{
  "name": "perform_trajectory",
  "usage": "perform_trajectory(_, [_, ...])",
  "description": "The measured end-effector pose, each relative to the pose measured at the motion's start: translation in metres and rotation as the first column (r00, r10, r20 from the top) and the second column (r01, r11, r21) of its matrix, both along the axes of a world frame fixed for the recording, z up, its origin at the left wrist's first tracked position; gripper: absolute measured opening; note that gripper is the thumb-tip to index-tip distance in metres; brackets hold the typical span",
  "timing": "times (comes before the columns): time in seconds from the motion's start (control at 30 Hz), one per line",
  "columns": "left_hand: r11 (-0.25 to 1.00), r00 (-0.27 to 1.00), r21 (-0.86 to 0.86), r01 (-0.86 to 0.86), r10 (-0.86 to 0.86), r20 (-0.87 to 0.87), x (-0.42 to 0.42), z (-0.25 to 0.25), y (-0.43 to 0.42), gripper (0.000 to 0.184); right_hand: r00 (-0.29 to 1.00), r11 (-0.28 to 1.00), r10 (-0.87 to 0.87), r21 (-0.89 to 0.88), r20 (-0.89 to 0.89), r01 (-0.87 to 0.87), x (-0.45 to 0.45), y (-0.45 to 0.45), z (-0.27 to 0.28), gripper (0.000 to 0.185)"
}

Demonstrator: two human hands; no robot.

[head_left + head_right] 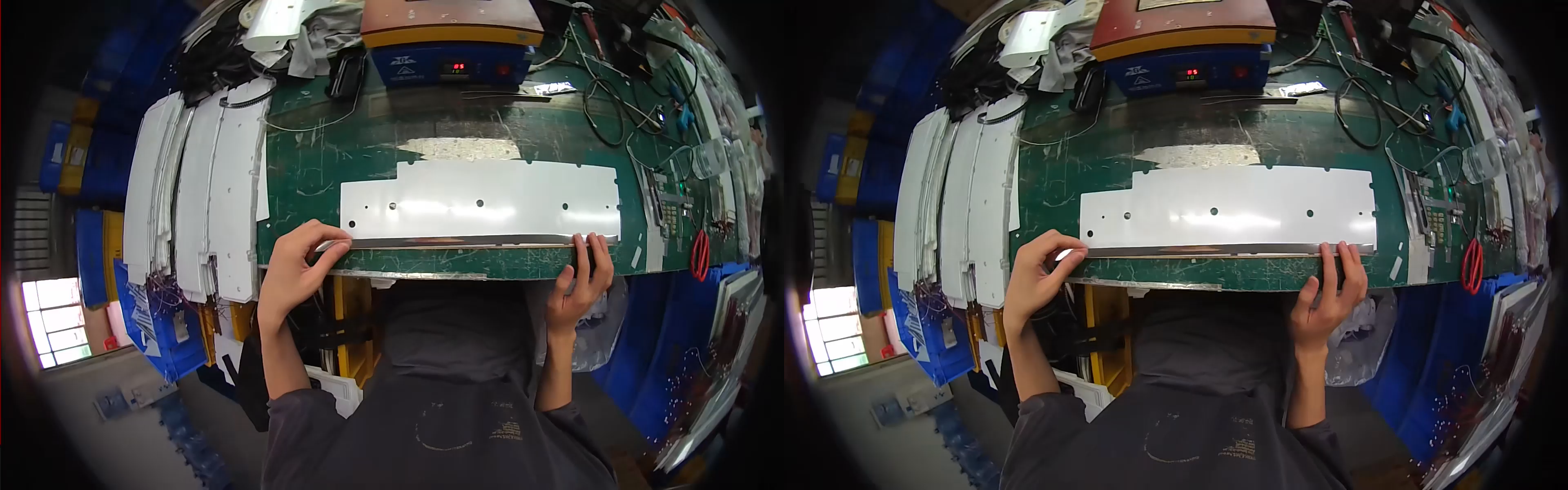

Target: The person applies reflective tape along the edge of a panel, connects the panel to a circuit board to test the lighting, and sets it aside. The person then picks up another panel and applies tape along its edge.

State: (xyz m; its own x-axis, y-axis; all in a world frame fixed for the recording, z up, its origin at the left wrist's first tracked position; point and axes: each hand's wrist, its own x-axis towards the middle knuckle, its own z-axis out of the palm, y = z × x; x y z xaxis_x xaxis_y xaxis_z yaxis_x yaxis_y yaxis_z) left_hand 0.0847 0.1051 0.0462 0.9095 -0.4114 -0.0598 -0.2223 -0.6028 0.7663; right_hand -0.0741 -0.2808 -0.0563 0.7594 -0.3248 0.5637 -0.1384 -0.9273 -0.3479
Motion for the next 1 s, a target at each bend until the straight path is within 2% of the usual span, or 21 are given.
perform_trajectory(0.17, [0.998, 0.999, 0.057, -0.005, 0.003, 0.043, 0.0, -0.001, 0.004, 0.011, 1.0, 1.0, -0.004, -0.007, 0.024, 0.004, 0.002, 0.0, -0.003, 0.044])
perform_trajectory(0.67, [0.996, 0.991, 0.032, -0.088, 0.084, 0.108, -0.005, -0.019, 0.0, 0.008, 1.0, 0.999, -0.005, -0.032, 0.01, 0.005, 0.002, 0.001, 0.001, 0.044])
perform_trajectory(0.8, [0.989, 0.991, 0.097, -0.113, 0.106, 0.081, -0.006, -0.014, -0.003, 0.009, 1.0, 1.0, -0.015, -0.026, 0.009, 0.015, 0.001, -0.001, -0.002, 0.044])
perform_trajectory(1.0, [0.99, 0.985, 0.021, -0.14, 0.137, 0.104, -0.008, -0.03, 0.001, 0.009, 1.0, 1.0, -0.014, 0.01, 0.008, 0.014, 0.0, 0.0, 0.003, 0.044])
